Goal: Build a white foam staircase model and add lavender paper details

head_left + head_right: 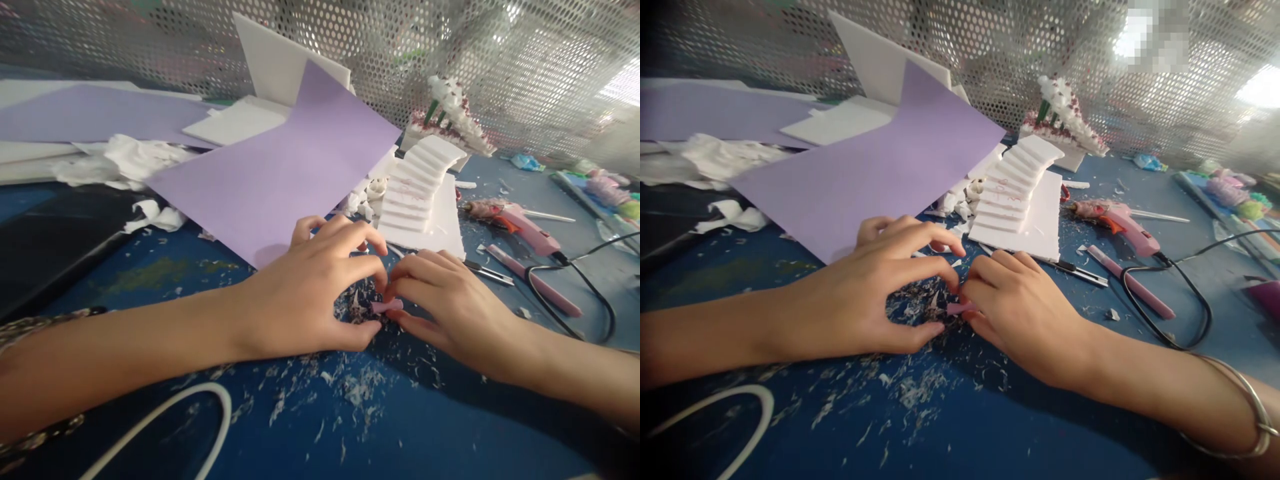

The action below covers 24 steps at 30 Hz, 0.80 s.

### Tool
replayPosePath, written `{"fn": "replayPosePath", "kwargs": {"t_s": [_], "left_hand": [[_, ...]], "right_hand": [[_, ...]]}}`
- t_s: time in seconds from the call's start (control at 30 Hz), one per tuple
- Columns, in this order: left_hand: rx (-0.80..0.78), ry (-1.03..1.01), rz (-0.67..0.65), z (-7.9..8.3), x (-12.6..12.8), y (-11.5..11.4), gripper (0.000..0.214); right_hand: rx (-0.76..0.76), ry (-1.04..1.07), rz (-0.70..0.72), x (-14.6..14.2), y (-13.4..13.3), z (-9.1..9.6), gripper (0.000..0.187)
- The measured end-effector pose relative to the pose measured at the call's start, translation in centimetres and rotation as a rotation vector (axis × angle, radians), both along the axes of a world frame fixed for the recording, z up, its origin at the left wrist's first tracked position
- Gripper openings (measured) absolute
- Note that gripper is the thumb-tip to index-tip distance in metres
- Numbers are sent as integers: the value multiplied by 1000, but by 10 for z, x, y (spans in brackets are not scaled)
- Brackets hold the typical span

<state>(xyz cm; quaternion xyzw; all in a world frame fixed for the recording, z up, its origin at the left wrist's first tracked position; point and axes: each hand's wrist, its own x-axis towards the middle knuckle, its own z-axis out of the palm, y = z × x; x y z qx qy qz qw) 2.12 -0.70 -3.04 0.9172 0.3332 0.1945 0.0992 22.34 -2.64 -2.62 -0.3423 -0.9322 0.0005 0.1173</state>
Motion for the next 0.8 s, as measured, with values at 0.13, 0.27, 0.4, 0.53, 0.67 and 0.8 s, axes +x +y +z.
{"fn": "replayPosePath", "kwargs": {"t_s": [0.13,0.27,0.4,0.53,0.67,0.8], "left_hand": [[31,8,-37,-6,0,-3,18],[62,16,-26,-10,1,-6,15],[65,9,6,-12,2,-7,15],[36,-3,1,-12,3,-7,16],[-29,-18,-4,-13,3,-6,17],[-93,-26,-6,-14,3,-4,17]], "right_hand": [[36,-1,22,0,-1,0,17],[50,10,18,1,-1,-3,16],[60,26,10,2,-1,-4,15],[69,19,12,2,-2,-4,16],[74,0,8,0,-2,-3,20],[79,-12,14,0,-3,-3,20]]}}
